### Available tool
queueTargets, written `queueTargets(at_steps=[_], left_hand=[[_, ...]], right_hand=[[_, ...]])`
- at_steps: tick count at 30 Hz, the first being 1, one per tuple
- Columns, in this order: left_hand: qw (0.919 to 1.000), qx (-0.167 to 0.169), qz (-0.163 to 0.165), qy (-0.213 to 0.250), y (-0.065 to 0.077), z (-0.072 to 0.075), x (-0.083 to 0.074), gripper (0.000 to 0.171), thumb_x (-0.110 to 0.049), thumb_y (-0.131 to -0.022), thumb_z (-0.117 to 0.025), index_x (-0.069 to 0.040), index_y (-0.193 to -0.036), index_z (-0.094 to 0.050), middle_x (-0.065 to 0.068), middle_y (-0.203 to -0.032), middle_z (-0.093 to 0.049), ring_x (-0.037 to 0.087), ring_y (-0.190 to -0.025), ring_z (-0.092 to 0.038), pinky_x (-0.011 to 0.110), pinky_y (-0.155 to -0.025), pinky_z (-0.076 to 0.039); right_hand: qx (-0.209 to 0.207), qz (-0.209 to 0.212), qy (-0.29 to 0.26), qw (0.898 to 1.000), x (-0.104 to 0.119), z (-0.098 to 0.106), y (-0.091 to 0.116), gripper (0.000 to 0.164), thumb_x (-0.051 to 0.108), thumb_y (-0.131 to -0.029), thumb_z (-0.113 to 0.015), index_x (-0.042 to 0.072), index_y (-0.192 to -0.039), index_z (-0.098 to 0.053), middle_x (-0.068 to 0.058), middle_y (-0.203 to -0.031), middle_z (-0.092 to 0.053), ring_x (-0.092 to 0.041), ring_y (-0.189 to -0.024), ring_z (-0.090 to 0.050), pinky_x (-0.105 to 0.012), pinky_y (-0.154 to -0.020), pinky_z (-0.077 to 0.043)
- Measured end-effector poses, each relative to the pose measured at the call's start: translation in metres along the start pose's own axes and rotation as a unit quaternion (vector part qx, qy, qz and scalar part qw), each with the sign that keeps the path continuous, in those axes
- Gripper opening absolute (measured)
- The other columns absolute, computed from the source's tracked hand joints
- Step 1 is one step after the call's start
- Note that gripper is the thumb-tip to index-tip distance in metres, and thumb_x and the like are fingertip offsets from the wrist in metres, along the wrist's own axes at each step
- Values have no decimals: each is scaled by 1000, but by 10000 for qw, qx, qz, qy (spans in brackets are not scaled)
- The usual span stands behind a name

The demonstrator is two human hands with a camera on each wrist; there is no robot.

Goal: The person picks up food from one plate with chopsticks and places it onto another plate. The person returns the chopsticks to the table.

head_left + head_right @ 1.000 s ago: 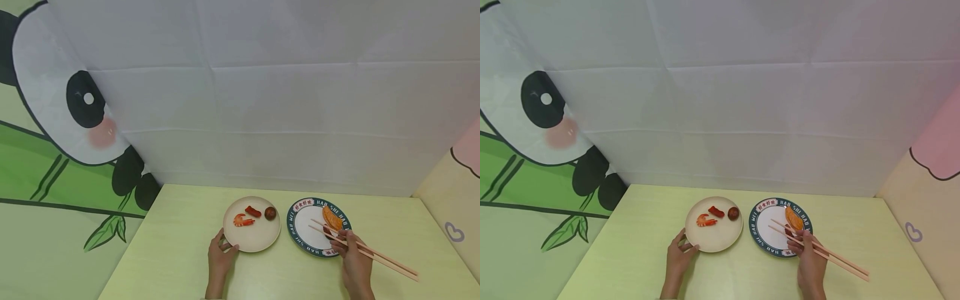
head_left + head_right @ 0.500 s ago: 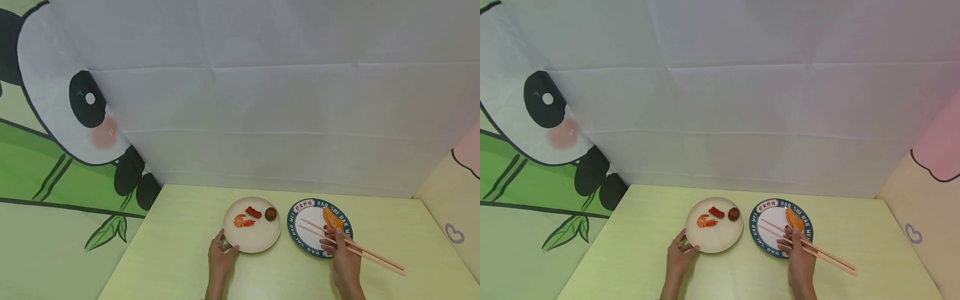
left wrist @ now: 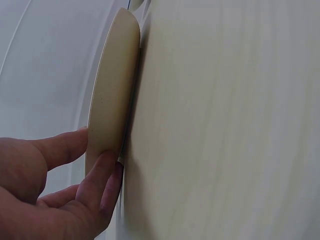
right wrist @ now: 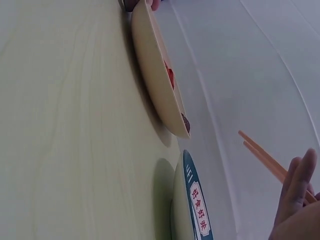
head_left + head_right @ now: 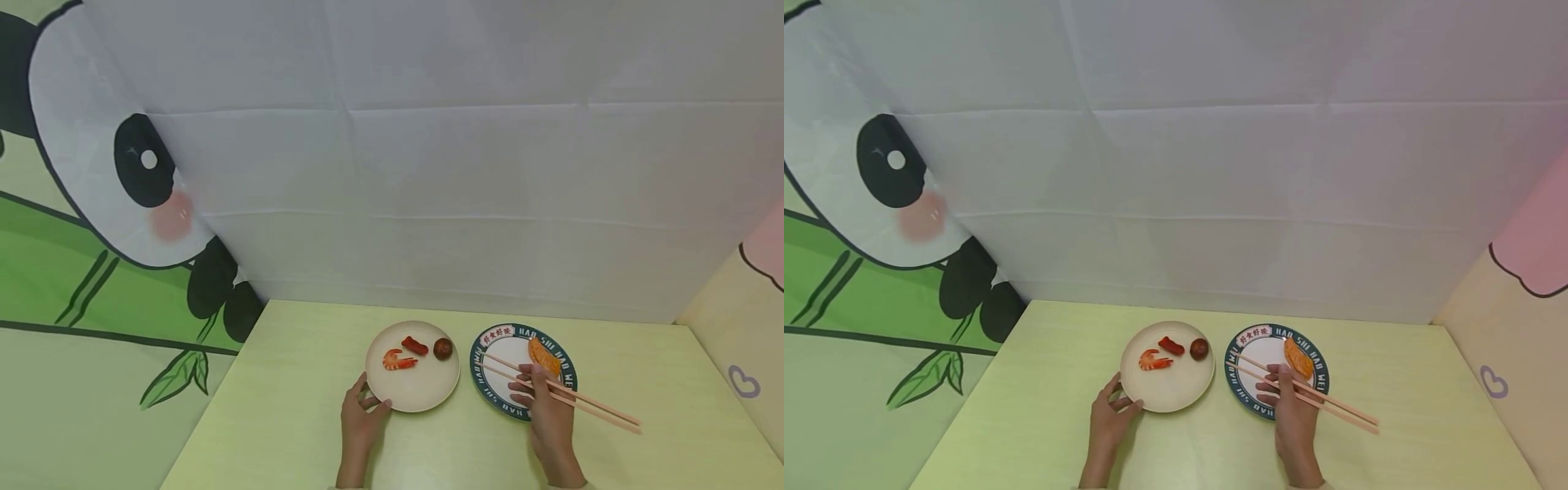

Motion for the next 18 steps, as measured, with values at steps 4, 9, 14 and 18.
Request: queueTargets(at_steps=[4, 9, 14, 18], left_hand=[[10000, 1, 5, 62, 0, 0, 0, 71, 9, -70, -72, 10, -133, -40, 22, -118, -49, 29, -87, -63, 29, -69, -52], [10000, -18, 2, 44, 0, 0, 1, 71, 9, -70, -72, 9, -133, -40, 22, -118, -49, 28, -86, -64, 29, -69, -52], [10000, -51, 21, 24, -2, -1, 2, 71, 8, -70, -73, 9, -133, -41, 22, -118, -50, 27, -85, -64, 28, -68, -51], [10000, -58, 23, -18, -1, 0, 2, 72, 8, -69, -73, 9, -133, -41, 22, -118, -50, 27, -84, -64, 27, -67, -51]], right_hand=[[-148, -39, 218, 9996, -8, -3, -3, 48, 42, -89, -57, -1, -108, -65, -19, -90, -64, -27, -72, -67, -39, -59, -54], [268, 165, 379, 9988, 2, -18, -1, 48, 41, -91, -54, -3, -109, -63, -17, -89, -63, -27, -74, -67, -41, -59, -53], [644, 346, 404, 9965, 14, -31, 2, 49, 41, -92, -53, -4, -109, -63, -18, -89, -62, -28, -74, -67, -42, -58, -53], [666, 406, 621, 9950, 15, -36, 3, 48, 43, -91, -54, -1, -107, -64, -15, -89, -64, -25, -73, -67, -39, -57, -54]])
Point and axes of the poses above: each hand's wrist, its own y-axis away from the middle knuckle, its own z-axis out of the back of the hand, x = y × z, the point moved 10 cm from there along -y, towards the middle knuckle
